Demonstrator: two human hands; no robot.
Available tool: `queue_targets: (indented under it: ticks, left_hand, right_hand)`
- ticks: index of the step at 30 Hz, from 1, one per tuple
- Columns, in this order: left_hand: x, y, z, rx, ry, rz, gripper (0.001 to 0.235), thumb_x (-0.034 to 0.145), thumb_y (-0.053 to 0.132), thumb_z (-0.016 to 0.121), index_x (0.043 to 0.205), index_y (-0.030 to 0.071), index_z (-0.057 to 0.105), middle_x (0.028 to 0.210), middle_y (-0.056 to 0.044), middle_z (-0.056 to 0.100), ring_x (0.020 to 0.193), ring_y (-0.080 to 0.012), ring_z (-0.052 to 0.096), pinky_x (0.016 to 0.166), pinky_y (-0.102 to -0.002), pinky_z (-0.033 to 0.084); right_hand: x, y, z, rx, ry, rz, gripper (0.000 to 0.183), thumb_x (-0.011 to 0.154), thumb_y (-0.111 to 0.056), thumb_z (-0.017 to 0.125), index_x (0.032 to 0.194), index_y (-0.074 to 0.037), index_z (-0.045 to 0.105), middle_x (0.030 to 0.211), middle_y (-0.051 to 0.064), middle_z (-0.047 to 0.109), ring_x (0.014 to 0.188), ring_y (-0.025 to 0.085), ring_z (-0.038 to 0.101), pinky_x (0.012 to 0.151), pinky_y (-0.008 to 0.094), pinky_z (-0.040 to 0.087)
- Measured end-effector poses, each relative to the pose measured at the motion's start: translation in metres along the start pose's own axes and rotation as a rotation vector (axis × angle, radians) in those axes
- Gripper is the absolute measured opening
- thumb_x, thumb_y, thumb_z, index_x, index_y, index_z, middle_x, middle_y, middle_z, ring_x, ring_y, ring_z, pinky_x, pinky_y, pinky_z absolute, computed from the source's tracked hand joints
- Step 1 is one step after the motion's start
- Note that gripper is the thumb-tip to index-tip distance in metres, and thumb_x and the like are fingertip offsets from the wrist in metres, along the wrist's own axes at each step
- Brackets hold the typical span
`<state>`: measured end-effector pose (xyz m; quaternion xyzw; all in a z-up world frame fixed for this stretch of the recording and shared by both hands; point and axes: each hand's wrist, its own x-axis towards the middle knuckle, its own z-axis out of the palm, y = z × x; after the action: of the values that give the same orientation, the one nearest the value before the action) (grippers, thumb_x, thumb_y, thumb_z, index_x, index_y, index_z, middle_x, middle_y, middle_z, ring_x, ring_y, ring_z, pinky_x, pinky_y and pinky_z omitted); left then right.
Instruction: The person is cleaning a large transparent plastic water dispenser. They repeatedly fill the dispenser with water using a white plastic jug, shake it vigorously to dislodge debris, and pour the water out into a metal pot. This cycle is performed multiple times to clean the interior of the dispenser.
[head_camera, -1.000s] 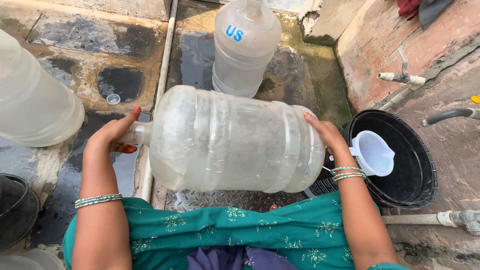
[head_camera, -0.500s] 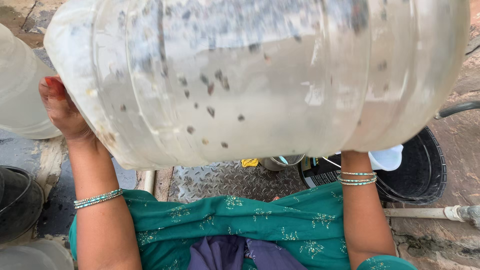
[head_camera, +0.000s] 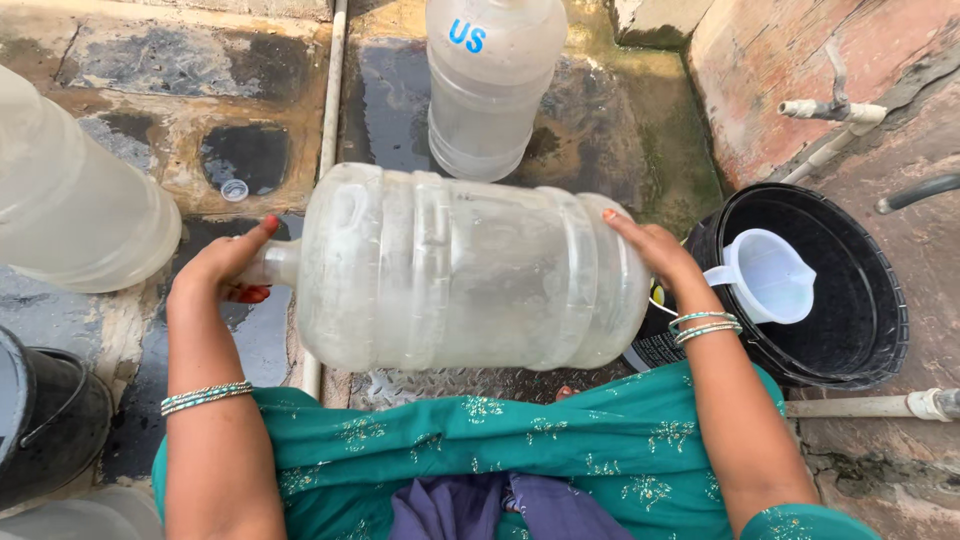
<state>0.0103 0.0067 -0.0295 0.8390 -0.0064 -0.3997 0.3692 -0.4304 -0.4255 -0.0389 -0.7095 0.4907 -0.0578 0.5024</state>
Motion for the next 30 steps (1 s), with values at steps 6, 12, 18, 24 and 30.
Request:
queue_targets:
  ticks: [6, 12, 18, 24, 30]
  left_hand:
    - [-0.03, 0.012, 0.006, -0.308, 0.13, 0.528, 0.057, 0.089, 0.04, 0.077, 0.124, 0.002, 0.054, 0.099, -0.012, 0.068, 0.067, -0.0224, 0.067, 0.053, -0.037, 0.056]
    - [-0.072, 0.021, -0.013, -0.846, -0.074, 1.492, 0.036, 0.098, 0.03, 0.078, 0.124, 0.011, 0.063, 0.133, -0.005, 0.064, 0.125, -0.0162, 0.062, 0.114, -0.034, 0.052]
    - [-0.007, -0.003, -0.021, -1.092, -0.022, 1.316, 0.037, 0.101, 0.039, 0.071, 0.123, 0.011, 0.061, 0.122, -0.007, 0.066, 0.105, -0.0186, 0.065, 0.094, -0.034, 0.054]
    - [0.02, -0.008, -0.013, -0.868, 0.088, 0.86, 0.041, 0.104, 0.048, 0.065, 0.122, 0.011, 0.059, 0.111, -0.01, 0.068, 0.085, -0.021, 0.067, 0.075, -0.034, 0.056]
    - [-0.001, 0.001, 0.0, -0.158, 0.045, 0.111, 0.055, 0.103, 0.057, 0.057, 0.125, 0.007, 0.061, 0.1, -0.018, 0.069, 0.066, -0.0272, 0.067, 0.062, -0.037, 0.058]
  right_hand:
    - [-0.017, -0.024, -0.005, 0.276, 0.122, -0.272, 0.068, 0.087, -0.055, 0.072, 0.111, 0.01, 0.073, 0.109, 0.021, 0.072, 0.095, 0.026, 0.065, 0.085, 0.034, 0.05]
    - [-0.069, -0.066, -0.04, 1.02, -0.044, -1.03, 0.074, 0.1, -0.049, 0.062, 0.151, 0.001, 0.044, 0.147, 0.012, 0.057, 0.138, 0.022, 0.055, 0.122, 0.04, 0.043]
    - [-0.079, -0.051, -0.011, 0.948, -0.026, -0.961, 0.079, 0.101, -0.058, 0.052, 0.155, -0.002, 0.04, 0.153, 0.014, 0.052, 0.142, 0.025, 0.051, 0.123, 0.044, 0.038]
    - [-0.033, -0.038, -0.003, 1.074, 0.045, -0.828, 0.085, 0.101, -0.067, 0.041, 0.159, -0.004, 0.036, 0.159, 0.016, 0.046, 0.146, 0.029, 0.047, 0.125, 0.048, 0.034]
    - [-0.007, 0.001, 0.003, 0.332, 0.001, -0.192, 0.09, 0.092, -0.072, 0.045, 0.154, -0.007, 0.039, 0.155, 0.008, 0.044, 0.138, 0.018, 0.046, 0.113, 0.037, 0.035]
